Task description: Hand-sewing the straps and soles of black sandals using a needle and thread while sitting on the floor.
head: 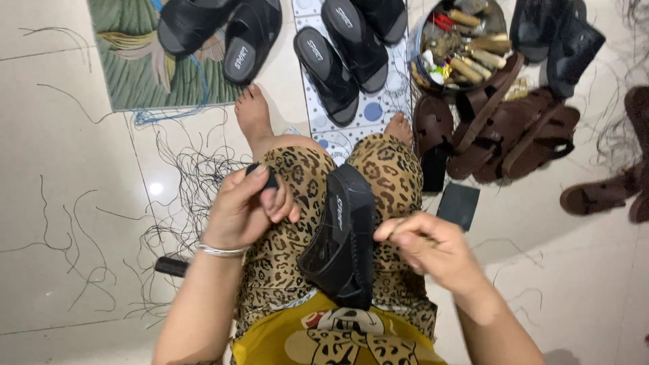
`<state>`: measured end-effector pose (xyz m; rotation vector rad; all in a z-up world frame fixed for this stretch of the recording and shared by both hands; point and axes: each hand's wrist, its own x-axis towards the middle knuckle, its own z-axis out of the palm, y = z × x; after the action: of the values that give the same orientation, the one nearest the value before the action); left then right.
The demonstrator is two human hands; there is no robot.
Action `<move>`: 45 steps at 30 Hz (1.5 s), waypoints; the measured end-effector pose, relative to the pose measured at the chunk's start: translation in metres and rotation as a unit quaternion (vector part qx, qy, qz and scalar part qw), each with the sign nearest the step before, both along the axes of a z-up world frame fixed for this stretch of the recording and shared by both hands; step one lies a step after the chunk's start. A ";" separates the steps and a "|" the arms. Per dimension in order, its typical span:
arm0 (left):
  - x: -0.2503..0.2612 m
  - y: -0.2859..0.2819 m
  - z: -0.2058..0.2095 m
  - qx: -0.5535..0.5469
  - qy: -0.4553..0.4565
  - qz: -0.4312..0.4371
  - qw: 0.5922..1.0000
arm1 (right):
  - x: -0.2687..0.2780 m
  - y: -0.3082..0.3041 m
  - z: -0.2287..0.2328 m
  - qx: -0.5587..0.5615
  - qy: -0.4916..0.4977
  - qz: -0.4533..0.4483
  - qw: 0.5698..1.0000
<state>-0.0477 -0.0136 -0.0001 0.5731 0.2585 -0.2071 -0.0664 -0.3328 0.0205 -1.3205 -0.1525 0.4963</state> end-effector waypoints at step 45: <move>-0.069 -0.084 0.016 0.655 -0.345 -0.014 0.672 | 0.021 -0.009 0.021 -0.452 -0.501 0.208 0.708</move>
<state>-0.1164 -0.0975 0.0158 2.0508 -0.4320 0.2382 -0.0452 -0.3418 0.0417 -2.4627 -1.2777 0.1334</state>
